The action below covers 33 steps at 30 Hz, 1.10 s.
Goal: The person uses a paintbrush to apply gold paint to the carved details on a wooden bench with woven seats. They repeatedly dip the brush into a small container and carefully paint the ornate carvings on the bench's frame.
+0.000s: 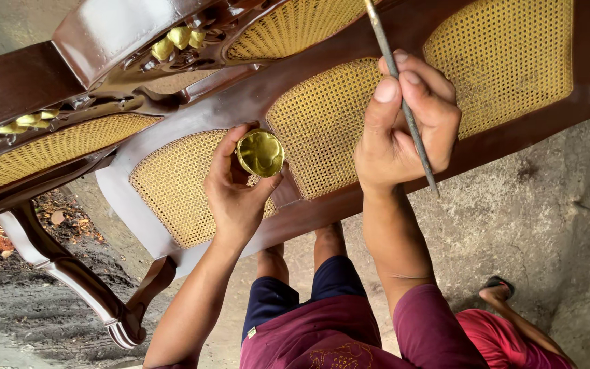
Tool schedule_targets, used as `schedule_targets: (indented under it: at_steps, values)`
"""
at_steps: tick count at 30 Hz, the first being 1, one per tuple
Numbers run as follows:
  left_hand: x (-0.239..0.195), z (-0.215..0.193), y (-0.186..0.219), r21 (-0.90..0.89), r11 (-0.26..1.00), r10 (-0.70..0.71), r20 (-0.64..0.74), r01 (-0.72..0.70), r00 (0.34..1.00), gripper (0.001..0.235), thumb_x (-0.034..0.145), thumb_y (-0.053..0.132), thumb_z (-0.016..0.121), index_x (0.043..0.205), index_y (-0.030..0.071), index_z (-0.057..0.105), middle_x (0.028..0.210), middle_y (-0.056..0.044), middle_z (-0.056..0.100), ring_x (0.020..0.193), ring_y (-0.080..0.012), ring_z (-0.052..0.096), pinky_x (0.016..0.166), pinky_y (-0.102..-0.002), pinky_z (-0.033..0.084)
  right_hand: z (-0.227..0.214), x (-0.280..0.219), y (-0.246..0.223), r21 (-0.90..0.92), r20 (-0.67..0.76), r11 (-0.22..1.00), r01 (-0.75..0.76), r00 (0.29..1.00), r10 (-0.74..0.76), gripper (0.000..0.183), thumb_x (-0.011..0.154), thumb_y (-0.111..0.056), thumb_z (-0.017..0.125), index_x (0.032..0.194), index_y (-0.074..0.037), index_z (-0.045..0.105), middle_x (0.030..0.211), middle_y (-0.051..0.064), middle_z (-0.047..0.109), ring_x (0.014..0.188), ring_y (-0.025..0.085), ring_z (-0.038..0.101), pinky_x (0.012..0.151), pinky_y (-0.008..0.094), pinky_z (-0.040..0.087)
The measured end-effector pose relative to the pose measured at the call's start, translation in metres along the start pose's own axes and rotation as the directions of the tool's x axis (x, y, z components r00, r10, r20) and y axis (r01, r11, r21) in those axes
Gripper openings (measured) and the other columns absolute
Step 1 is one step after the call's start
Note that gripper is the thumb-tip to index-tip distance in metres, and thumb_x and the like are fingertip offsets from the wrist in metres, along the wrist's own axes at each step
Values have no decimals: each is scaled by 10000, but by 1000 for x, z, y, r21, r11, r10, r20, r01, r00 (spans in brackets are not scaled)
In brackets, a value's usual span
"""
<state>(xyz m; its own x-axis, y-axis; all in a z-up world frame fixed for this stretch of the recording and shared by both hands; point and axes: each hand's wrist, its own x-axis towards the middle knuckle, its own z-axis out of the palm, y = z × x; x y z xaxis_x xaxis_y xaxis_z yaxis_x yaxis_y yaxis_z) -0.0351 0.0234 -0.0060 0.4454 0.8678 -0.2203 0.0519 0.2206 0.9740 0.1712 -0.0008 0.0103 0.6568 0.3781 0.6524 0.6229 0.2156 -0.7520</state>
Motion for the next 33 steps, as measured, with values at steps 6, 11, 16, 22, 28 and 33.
schedule_targets:
  at_steps: [6, 11, 16, 22, 28, 33]
  values:
    - [-3, -11, -1, 41, 999, -2, 17, 1, 1000, 716, 850, -124, 799, 1478, -15, 473, 1485, -162, 561, 1329, -235, 624, 1148, -369, 575, 7, -1, 3, -88, 7, 990, 108, 994, -108, 112, 1035, 15, 656, 1095, 71, 580, 1123, 212, 668, 1033, 286, 739, 878, 359, 681]
    - [-8, -19, -2, 105, 994, 26, 34, -29, 999, 703, 856, -91, 828, 1462, -3, 483, 1477, -162, 569, 1310, -239, 642, 1125, -373, 599, 6, -3, -2, -165, -4, 984, 71, 997, -73, 112, 1038, 21, 666, 1108, 56, 587, 1142, 200, 679, 1041, 267, 737, 858, 314, 687]
    - [-9, -22, -5, 107, 994, 19, 35, -22, 999, 716, 856, -83, 826, 1476, 7, 479, 1472, -158, 582, 1300, -233, 652, 1128, -370, 596, 10, 0, -6, -160, -1, 981, 112, 994, -114, 108, 1049, 13, 668, 1118, 38, 590, 1152, 192, 667, 1069, 284, 735, 897, 342, 686]
    - [-12, -28, -5, 114, 993, -12, 40, 7, 999, 707, 855, -77, 827, 1469, 8, 487, 1478, -156, 582, 1293, -226, 655, 1117, -363, 599, 11, -4, -13, -306, 99, 935, 179, 983, -156, 133, 1032, 5, 688, 1134, 16, 603, 1121, 187, 694, 1053, 300, 749, 928, 359, 679]
    - [-13, -32, -4, 96, 995, -17, 47, 12, 999, 706, 859, -73, 824, 1471, 13, 483, 1495, -155, 568, 1297, -225, 648, 1114, -363, 598, 17, -11, -8, -289, 36, 943, 165, 986, -162, 133, 1015, 7, 696, 1113, 14, 607, 1129, 188, 688, 1049, 307, 743, 925, 370, 671]
    - [-14, -34, -4, 135, 991, -9, 49, 2, 999, 706, 858, -65, 833, 1467, 16, 484, 1491, -153, 575, 1298, -224, 654, 1107, -362, 605, 21, -17, -8, -270, 5, 951, 153, 988, -157, 130, 1015, 14, 690, 1114, 27, 607, 1143, 178, 679, 1075, 300, 729, 945, 368, 668]
